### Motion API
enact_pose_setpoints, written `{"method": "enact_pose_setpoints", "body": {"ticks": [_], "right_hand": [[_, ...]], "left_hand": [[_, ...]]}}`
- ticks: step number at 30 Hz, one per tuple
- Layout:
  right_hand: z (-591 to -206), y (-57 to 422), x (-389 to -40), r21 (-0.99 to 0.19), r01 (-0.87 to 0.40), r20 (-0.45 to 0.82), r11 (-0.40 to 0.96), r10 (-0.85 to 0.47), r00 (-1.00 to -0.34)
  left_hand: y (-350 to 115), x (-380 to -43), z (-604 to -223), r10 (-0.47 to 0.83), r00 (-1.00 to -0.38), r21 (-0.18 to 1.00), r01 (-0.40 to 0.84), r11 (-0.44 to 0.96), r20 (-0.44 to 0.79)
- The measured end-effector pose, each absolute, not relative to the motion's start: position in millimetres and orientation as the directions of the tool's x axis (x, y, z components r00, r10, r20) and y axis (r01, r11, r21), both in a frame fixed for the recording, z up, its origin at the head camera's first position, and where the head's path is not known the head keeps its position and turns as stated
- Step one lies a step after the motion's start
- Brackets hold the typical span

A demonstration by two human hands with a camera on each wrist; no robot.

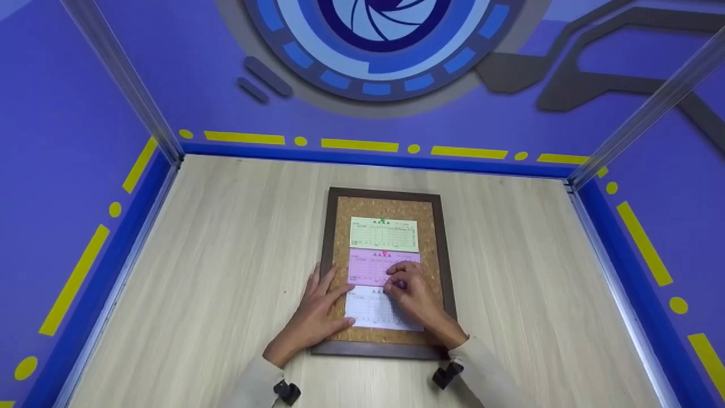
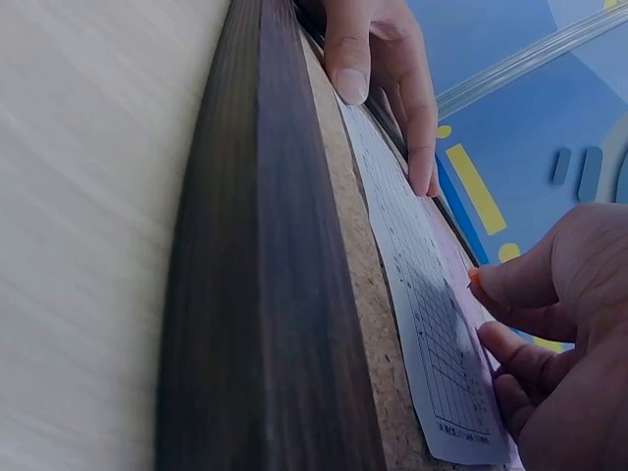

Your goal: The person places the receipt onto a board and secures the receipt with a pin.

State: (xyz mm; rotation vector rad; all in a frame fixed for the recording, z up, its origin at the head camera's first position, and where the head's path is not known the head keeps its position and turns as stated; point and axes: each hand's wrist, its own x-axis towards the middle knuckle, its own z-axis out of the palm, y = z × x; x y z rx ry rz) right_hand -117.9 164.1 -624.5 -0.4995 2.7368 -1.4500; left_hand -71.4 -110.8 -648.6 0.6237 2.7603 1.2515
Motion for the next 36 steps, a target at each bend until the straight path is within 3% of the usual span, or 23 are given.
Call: {"method": "enact_pose_setpoints", "body": {"ticks": [12,36], "right_hand": [[-621.8,158.4,-118.6,-0.776,-0.288,0.133,0.561,-0.301,-0.944],[-621.5,155.5,-119.6,-0.674,-0.376,0.210,0.637,-0.323,-0.923]], "left_hand": [[-109.7,-70.1,-646.2,0.365,-0.928,0.743,0.298,0.600,0.077],[-109.3,-69.8,-647.5,0.364,-0.924,0.737,0.324,0.593,0.114]]}}
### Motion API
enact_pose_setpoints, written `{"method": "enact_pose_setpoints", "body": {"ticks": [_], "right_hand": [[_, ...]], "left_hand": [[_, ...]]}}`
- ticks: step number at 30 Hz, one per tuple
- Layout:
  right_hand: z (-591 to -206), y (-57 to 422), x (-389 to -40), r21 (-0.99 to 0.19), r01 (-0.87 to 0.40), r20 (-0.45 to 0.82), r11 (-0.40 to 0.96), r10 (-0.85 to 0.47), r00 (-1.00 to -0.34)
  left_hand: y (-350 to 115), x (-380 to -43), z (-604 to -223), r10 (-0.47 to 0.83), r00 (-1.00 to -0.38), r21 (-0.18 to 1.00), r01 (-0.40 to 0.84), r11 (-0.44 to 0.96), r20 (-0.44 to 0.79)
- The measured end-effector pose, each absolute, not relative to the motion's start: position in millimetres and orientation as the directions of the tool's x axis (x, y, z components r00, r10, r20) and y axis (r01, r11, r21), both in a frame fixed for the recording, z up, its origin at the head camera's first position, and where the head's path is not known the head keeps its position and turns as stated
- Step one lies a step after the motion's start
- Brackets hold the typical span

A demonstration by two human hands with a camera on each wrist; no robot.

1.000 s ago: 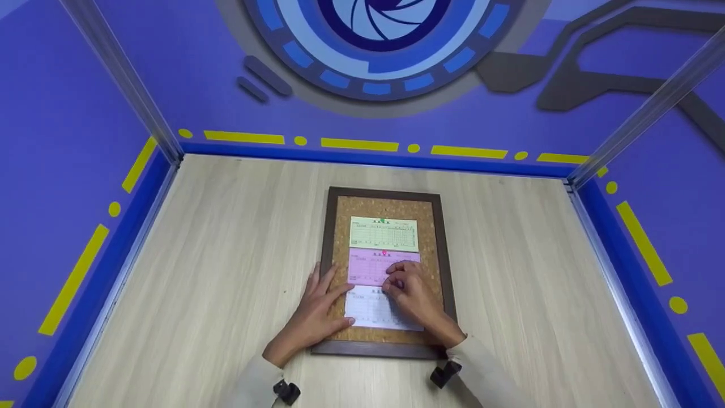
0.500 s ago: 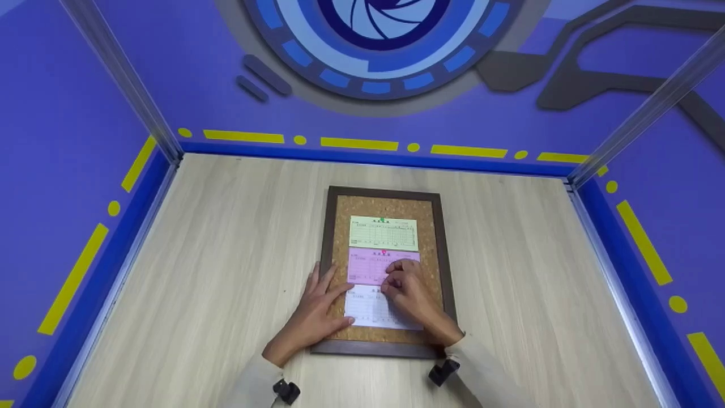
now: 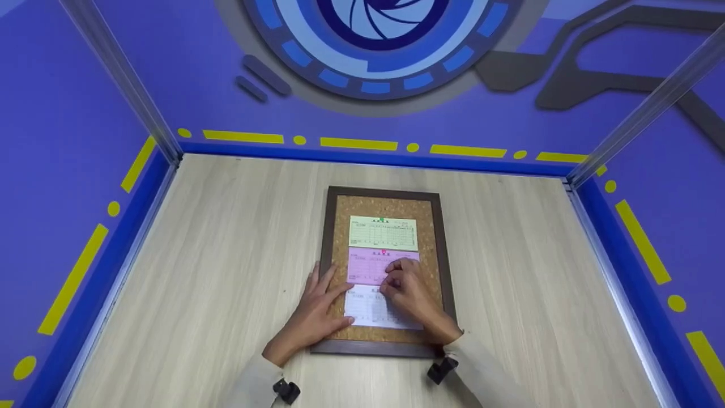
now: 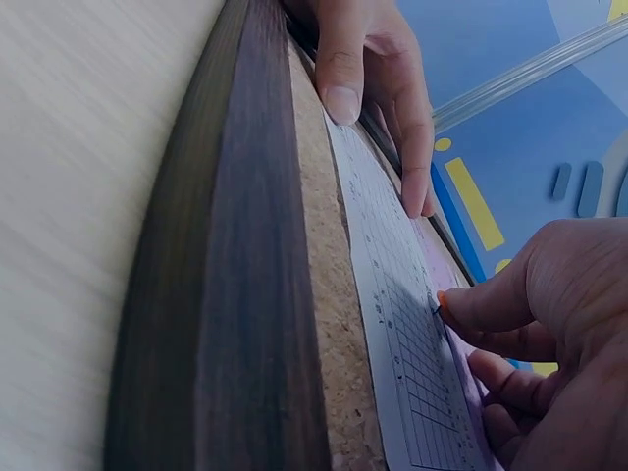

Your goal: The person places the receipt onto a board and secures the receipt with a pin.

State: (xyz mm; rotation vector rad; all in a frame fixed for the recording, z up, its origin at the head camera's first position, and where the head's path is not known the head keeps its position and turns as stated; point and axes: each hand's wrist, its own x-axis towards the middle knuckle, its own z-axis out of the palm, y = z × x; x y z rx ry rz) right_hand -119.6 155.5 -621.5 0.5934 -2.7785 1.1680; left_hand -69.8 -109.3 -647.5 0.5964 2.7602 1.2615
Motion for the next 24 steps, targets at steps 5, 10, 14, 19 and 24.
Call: {"method": "enact_pose_setpoints", "body": {"ticks": [5,10,14,19,24], "right_hand": [[-622.1,155.8,-121.0,-0.663,-0.395,0.237,0.636,-0.322,-0.917],[-621.7,155.6,-122.3,-0.668,-0.377,0.223,0.642,-0.310,-0.924],[-620.8,155.6,-122.6,-0.674,-0.337,0.183,0.658,-0.293,-0.938],[-619.7,155.1,-121.8,-0.670,-0.311,0.152,0.674,-0.285,-0.946],[-618.3,153.7,-121.2,-0.655,-0.311,0.148,0.689,-0.286,-0.947]], "left_hand": [[-109.2,-70.3,-648.3,0.369,-0.922,0.733,0.331,0.594,0.117],[-109.1,-70.6,-648.4,0.369,-0.923,0.726,0.329,0.604,0.111],[-108.3,-70.6,-648.2,0.370,-0.924,0.725,0.320,0.609,0.097],[-108.3,-70.7,-649.0,0.362,-0.928,0.727,0.311,0.612,0.092],[-109.0,-71.0,-649.6,0.361,-0.926,0.721,0.322,0.613,0.107]]}}
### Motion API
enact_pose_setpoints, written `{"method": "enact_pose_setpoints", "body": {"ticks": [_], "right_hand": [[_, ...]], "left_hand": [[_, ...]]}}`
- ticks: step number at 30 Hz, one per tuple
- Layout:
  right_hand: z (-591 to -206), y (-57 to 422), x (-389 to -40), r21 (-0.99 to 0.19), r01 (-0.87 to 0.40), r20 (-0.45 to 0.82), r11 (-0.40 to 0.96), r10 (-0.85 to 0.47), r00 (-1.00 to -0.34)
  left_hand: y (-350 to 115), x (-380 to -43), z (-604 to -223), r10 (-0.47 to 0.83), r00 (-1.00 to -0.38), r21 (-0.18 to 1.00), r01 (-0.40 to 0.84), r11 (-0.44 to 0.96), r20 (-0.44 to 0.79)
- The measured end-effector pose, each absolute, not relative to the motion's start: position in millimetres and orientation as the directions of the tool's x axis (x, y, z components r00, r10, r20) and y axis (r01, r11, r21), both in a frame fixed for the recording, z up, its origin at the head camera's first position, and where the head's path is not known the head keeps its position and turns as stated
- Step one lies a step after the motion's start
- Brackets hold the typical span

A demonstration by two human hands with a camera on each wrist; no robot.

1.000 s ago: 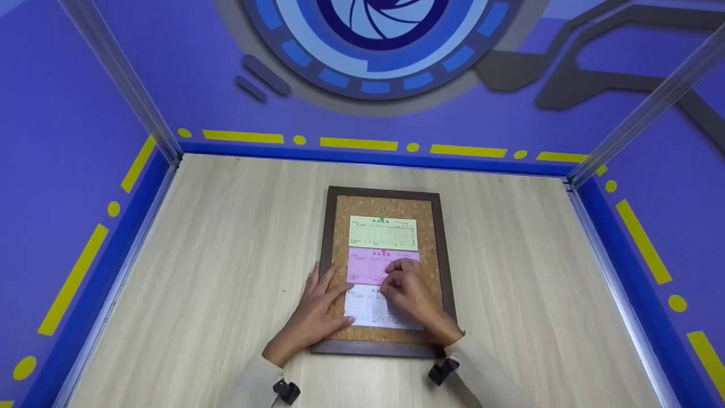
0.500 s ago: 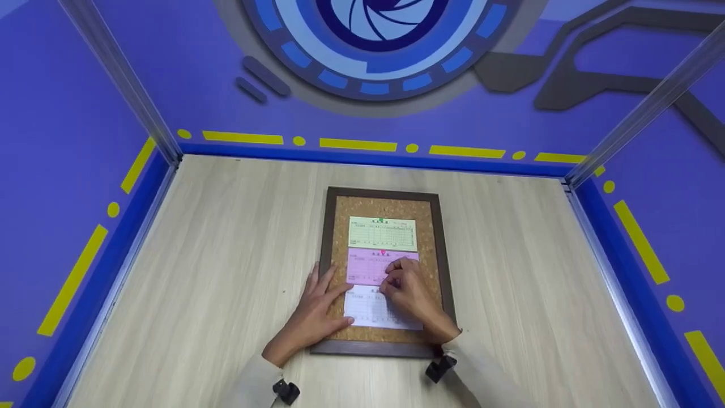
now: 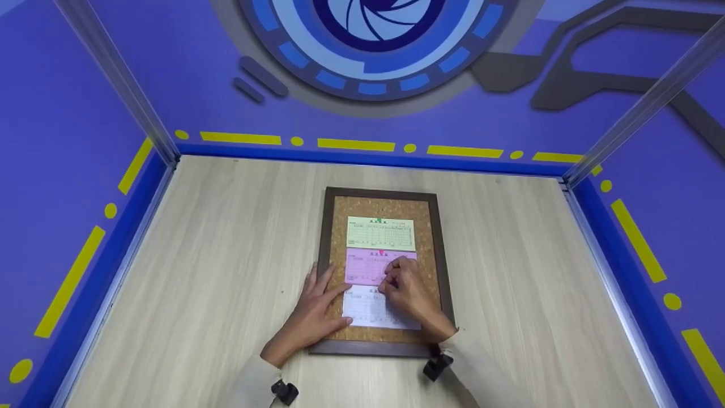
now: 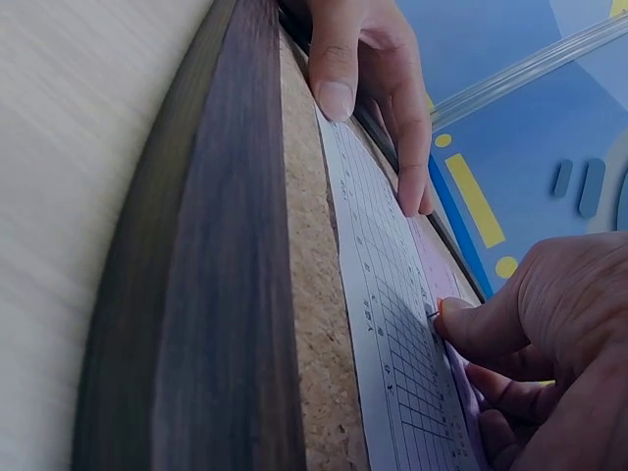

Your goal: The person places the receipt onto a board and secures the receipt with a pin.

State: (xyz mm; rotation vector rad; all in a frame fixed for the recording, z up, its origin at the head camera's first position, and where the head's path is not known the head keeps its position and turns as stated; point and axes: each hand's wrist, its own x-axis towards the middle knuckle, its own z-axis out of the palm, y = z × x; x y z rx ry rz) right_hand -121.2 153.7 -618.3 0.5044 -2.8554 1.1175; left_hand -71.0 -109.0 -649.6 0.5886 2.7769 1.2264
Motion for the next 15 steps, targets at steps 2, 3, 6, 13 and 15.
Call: {"method": "enact_pose_setpoints", "body": {"ticks": [2,3,6,13,15], "right_hand": [[-618.5,153.2,-121.1,-0.650,-0.317,0.157,0.690,-0.287,-0.945],[-618.7,153.2,-121.1,-0.651,-0.321,0.162,0.688,-0.287,-0.944],[-629.1,156.3,-124.6,-0.635,-0.385,0.230,0.670,-0.312,-0.922],[-643.9,159.4,-130.1,-0.643,-0.432,0.302,0.632,-0.309,-0.902],[-652.6,161.0,-133.1,-0.649,-0.428,0.309,0.629,-0.296,-0.904]], "left_hand": [[-109.4,-70.9,-649.6,0.362,-0.926,0.722,0.325,0.611,0.110],[-109.5,-71.0,-649.7,0.362,-0.925,0.723,0.325,0.610,0.110],[-109.9,-70.8,-649.7,0.366,-0.924,0.730,0.327,0.601,0.113],[-110.0,-70.2,-650.5,0.375,-0.917,0.726,0.350,0.592,0.136],[-109.7,-70.1,-650.5,0.375,-0.916,0.723,0.355,0.592,0.142]]}}
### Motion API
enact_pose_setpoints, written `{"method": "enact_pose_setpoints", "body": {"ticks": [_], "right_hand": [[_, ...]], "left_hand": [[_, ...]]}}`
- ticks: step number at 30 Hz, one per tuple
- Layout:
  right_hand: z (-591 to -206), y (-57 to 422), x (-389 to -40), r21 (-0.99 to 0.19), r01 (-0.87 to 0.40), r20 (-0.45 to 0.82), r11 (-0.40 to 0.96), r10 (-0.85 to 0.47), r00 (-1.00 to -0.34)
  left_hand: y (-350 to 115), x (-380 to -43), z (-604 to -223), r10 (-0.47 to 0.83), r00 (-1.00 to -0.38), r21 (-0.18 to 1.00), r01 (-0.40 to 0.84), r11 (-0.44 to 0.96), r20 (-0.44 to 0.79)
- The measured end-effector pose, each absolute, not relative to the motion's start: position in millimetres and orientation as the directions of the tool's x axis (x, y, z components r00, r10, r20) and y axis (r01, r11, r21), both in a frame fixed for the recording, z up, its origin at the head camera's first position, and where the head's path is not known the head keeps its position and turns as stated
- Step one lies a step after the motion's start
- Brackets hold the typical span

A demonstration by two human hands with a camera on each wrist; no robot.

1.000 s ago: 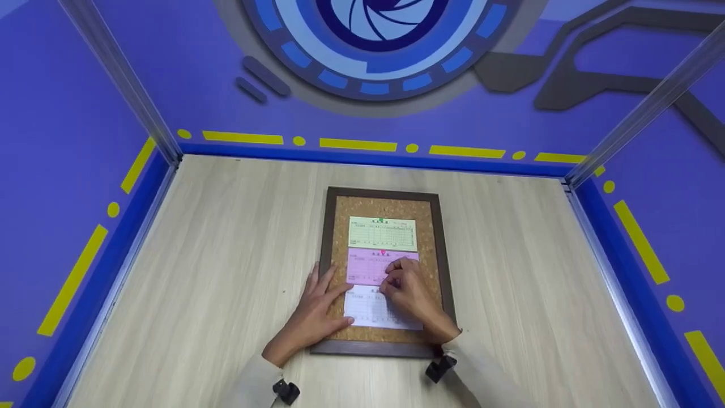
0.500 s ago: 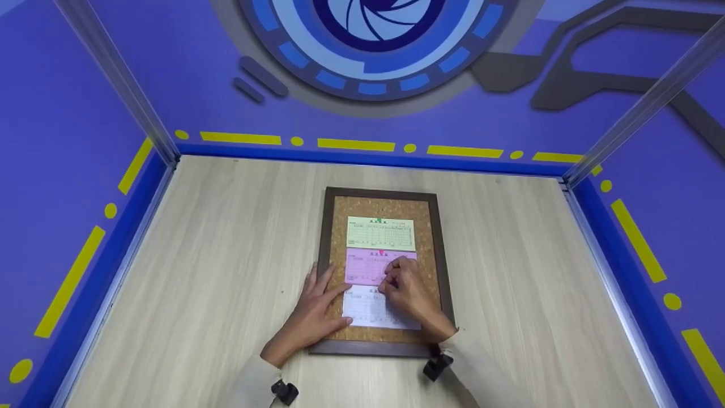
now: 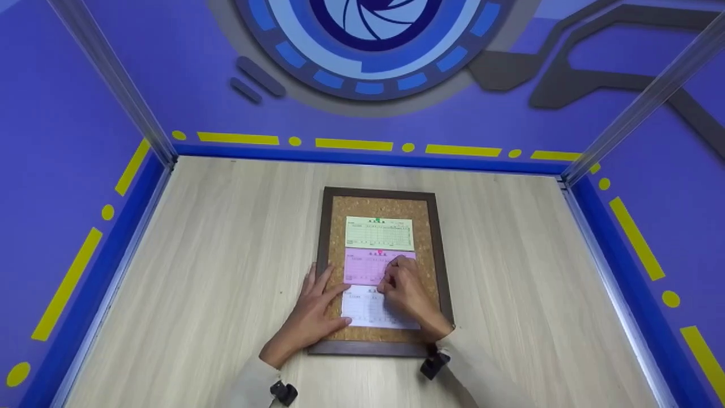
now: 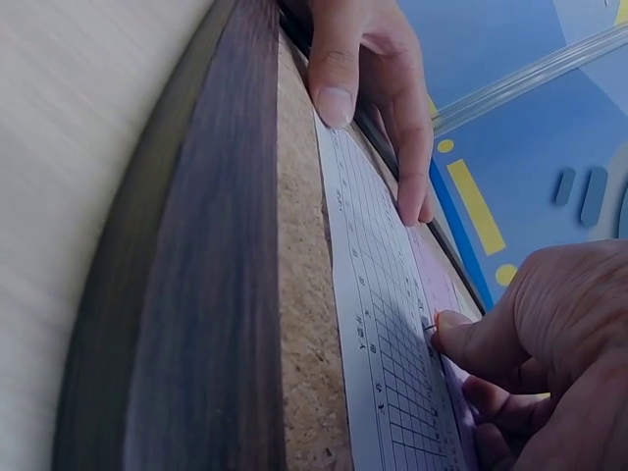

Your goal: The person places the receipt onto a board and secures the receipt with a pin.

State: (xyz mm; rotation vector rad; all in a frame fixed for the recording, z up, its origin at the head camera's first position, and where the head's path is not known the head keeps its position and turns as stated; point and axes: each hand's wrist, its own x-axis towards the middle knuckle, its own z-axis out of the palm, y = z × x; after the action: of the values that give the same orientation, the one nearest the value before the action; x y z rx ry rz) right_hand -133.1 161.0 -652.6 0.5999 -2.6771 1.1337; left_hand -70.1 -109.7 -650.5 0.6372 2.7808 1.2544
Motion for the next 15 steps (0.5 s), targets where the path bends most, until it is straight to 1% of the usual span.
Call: {"method": "enact_pose_setpoints", "body": {"ticks": [3,6,10,15], "right_hand": [[-660.8,161.5,-135.5,-0.662,-0.408,0.301,0.628,-0.276,-0.913],[-652.9,158.9,-132.2,-0.660,-0.406,0.300,0.632,-0.274,-0.914],[-632.4,154.2,-125.5,-0.628,-0.406,0.282,0.664,-0.292,-0.914],[-622.2,149.7,-120.5,-0.599,-0.348,0.207,0.721,-0.281,-0.937]], "left_hand": [[-109.8,-69.6,-649.8,0.373,-0.917,0.724,0.355,0.592,0.144],[-109.9,-69.3,-648.8,0.374,-0.918,0.730,0.346,0.590,0.132],[-109.9,-68.7,-647.8,0.372,-0.920,0.733,0.337,0.591,0.123],[-109.7,-68.9,-648.8,0.369,-0.921,0.728,0.340,0.596,0.128]]}}
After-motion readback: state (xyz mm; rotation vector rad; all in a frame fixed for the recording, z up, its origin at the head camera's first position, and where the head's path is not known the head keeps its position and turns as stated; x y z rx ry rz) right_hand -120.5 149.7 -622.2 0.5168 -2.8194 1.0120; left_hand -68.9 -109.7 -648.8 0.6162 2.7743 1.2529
